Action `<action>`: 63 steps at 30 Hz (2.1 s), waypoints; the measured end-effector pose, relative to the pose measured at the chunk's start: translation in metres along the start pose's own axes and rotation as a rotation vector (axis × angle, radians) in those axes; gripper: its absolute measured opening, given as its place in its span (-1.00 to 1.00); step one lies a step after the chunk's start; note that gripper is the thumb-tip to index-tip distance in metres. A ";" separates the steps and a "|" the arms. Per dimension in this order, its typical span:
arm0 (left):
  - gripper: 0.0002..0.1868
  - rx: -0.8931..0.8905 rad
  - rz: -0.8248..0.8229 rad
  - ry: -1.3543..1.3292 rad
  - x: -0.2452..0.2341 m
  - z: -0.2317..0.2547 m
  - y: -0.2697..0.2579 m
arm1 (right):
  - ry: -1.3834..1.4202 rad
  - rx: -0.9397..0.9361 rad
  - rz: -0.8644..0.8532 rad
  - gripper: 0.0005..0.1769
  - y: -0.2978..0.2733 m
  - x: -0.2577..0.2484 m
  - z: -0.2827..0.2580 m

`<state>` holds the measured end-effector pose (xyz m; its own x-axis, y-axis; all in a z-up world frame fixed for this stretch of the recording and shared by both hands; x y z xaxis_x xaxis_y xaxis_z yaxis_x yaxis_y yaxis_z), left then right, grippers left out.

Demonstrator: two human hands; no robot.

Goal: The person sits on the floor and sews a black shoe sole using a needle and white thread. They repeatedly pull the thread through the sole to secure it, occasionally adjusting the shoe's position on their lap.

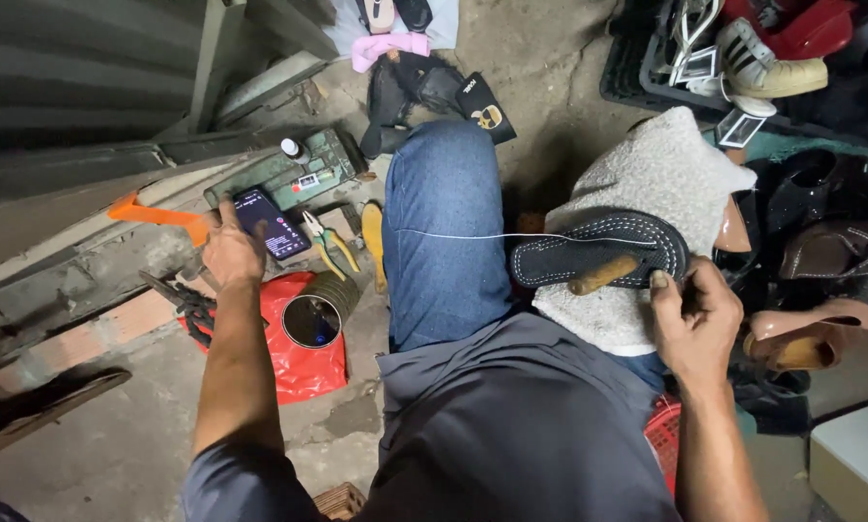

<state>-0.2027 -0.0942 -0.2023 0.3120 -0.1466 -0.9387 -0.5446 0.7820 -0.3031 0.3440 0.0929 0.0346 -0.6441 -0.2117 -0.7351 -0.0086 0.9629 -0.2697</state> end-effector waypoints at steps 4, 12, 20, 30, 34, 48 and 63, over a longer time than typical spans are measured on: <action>-0.49 0.076 0.083 0.018 -0.005 -0.002 0.001 | 0.009 -0.025 -0.005 -0.83 0.000 0.001 -0.001; -0.46 0.058 0.088 -0.140 -0.018 -0.001 -0.005 | 0.022 -0.046 -0.010 -0.80 0.001 0.002 -0.004; -0.60 0.036 0.190 -0.153 -0.014 0.005 -0.018 | 0.031 -0.033 0.000 -0.73 0.001 0.003 0.000; -0.63 0.038 0.281 -0.231 0.002 0.005 -0.051 | 0.060 -0.029 0.012 -0.71 0.003 0.004 0.008; -0.49 0.015 0.197 -0.226 -0.005 0.000 -0.045 | 0.064 -0.034 0.013 -0.71 0.002 0.003 0.009; -0.34 -0.073 -0.044 -0.157 -0.022 0.004 -0.013 | 0.062 -0.019 0.022 -0.71 0.000 0.003 0.004; -0.24 -0.107 -0.062 -0.174 -0.023 0.008 -0.014 | 0.089 -0.015 0.025 -0.69 0.001 0.005 0.003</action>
<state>-0.1956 -0.0970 -0.1755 0.4722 -0.0777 -0.8780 -0.5973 0.7043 -0.3836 0.3427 0.0922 0.0288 -0.7093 -0.1727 -0.6834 -0.0031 0.9703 -0.2420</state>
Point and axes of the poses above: each hand's wrist, its own y-axis towards the middle knuckle, its own x-axis out of the palm, z = x × y, the point moved 2 cm from there along y, towards the middle knuckle, and after that the axes turned 12 degrees about x, right-handed, at the moved point
